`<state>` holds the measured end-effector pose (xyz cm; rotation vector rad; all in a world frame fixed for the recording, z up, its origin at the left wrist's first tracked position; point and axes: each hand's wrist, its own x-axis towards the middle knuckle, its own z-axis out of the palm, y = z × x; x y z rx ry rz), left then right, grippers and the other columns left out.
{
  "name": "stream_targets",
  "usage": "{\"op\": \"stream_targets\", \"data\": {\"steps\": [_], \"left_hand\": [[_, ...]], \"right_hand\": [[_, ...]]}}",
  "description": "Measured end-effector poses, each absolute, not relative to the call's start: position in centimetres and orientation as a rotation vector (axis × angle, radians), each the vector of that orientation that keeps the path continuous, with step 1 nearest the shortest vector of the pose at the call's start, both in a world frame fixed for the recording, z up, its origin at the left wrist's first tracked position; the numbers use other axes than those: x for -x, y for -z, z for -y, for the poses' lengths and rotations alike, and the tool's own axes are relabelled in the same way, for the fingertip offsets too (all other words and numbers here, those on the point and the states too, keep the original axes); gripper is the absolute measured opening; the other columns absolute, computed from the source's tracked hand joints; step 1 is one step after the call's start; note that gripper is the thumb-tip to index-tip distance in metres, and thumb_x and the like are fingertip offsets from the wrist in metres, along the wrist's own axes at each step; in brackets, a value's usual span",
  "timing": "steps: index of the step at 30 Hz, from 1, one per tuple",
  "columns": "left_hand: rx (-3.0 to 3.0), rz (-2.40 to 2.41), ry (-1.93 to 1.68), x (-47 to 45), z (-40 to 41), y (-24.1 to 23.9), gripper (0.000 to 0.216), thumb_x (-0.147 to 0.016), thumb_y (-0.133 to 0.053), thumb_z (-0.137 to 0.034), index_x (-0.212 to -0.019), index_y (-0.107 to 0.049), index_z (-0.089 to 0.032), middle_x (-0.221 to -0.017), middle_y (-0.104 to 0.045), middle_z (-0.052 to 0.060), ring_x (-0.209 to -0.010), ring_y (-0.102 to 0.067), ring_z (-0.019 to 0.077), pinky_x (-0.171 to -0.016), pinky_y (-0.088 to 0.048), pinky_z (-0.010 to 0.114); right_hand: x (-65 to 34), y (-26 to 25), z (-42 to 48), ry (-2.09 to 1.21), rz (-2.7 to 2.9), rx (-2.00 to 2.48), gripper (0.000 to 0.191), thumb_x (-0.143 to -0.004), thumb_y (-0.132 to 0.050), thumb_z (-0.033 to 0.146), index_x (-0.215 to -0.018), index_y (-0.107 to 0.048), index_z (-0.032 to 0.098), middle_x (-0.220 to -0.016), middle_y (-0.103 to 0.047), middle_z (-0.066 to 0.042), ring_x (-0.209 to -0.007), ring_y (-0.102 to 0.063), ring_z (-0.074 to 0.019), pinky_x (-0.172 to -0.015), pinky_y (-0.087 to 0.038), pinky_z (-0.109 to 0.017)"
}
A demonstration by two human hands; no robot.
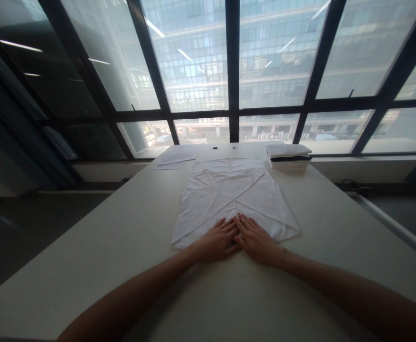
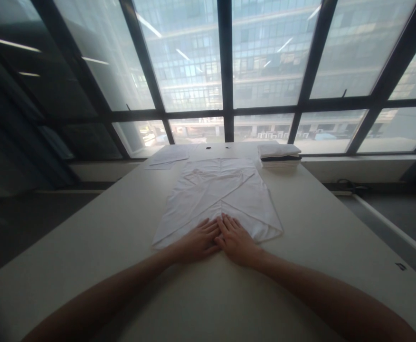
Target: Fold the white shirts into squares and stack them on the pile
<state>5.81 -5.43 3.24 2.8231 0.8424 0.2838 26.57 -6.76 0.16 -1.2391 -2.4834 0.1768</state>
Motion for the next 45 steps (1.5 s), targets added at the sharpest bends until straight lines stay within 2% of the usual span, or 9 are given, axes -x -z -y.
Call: {"op": "stream_targets", "data": {"steps": [7, 15, 21, 27, 38, 42, 45], "left_hand": [[-2.811, -0.95, -0.249, -5.4, 5.5, -2.5, 0.073, -0.105, -0.034, -0.059, -0.166, -0.008, -0.028, -0.169, -0.02, 0.006, -0.157, -0.017, 0.025, -0.126, -0.016, 0.048], [-2.766, -1.104, -0.199, -3.0, 5.7, -1.9, 0.074, -0.104, -0.032, -0.063, -0.164, -0.021, -0.022, -0.169, -0.021, 0.009, -0.156, -0.019, 0.0253, -0.127, -0.019, 0.045], [-2.756, -1.212, -0.149, -1.3, 6.6, -2.1, 0.076, -0.104, -0.029, -0.065, -0.164, -0.02, -0.02, -0.169, -0.021, 0.01, -0.156, -0.018, 0.0249, -0.127, -0.016, 0.044], [-2.744, -1.285, -0.133, -0.8, 7.1, -2.2, 0.08, -0.103, -0.029, -0.068, -0.164, -0.022, -0.017, -0.168, -0.021, 0.013, -0.156, -0.018, 0.0264, -0.126, -0.019, 0.045], [-2.858, -1.243, -0.21, -0.6, 7.1, -3.2, 0.073, -0.104, -0.036, -0.061, -0.161, -0.028, -0.017, -0.166, -0.026, 0.015, -0.154, -0.024, 0.0294, -0.124, -0.027, 0.048], [-2.86, -1.201, -0.279, -0.6, 7.0, -3.3, 0.063, -0.105, -0.039, -0.056, -0.155, -0.039, -0.018, -0.16, -0.041, 0.015, -0.151, -0.034, 0.0303, -0.121, -0.033, 0.049], [-2.855, -1.187, -0.291, -0.7, 6.9, -3.3, 0.059, -0.105, -0.041, -0.054, -0.151, -0.046, -0.016, -0.156, -0.047, 0.017, -0.147, -0.041, 0.031, -0.119, -0.037, 0.049]], "right_hand": [[-28.1, -0.4, 6.3, -0.202, 2.531, 1.33, 0.073, -0.104, -0.038, 0.052, -0.16, -0.03, 0.005, -0.165, -0.027, -0.019, -0.154, -0.024, -0.028, -0.126, -0.021, -0.05], [-30.2, 0.1, 6.2, -0.156, 2.553, 1.376, 0.07, -0.105, -0.031, 0.054, -0.159, -0.034, 0.01, -0.166, -0.026, -0.015, -0.155, -0.023, -0.0267, -0.125, -0.022, -0.049], [-32.2, 0.5, 6.4, -0.115, 2.565, 1.415, 0.072, -0.106, -0.025, 0.056, -0.16, -0.031, 0.007, -0.166, -0.023, -0.016, -0.155, -0.021, -0.0251, -0.125, -0.021, -0.049], [-32.5, 0.6, 6.5, -0.078, 2.554, 1.433, 0.073, -0.106, -0.025, 0.056, -0.158, -0.034, 0.007, -0.165, -0.027, -0.017, -0.154, -0.024, -0.026, -0.125, -0.022, -0.049], [-32.3, -0.2, 6.8, -0.074, 2.416, 1.319, 0.056, -0.103, -0.043, 0.04, -0.151, -0.048, 0.011, -0.158, -0.044, -0.019, -0.149, -0.036, -0.0291, -0.121, -0.032, -0.052], [-31.5, -1.3, 7.4, -0.01, 2.417, 1.111, 0.044, -0.098, -0.05, 0.022, -0.141, -0.058, 0.015, -0.152, -0.052, -0.016, -0.142, -0.044, -0.0279, -0.116, -0.039, -0.048], [-30.8, -2.3, 7.9, -0.035, 2.509, 0.97, 0.035, -0.098, -0.049, 0.015, -0.128, -0.067, 0.019, -0.135, -0.066, -0.012, -0.126, -0.056, -0.0243, -0.108, -0.044, -0.043]]}}
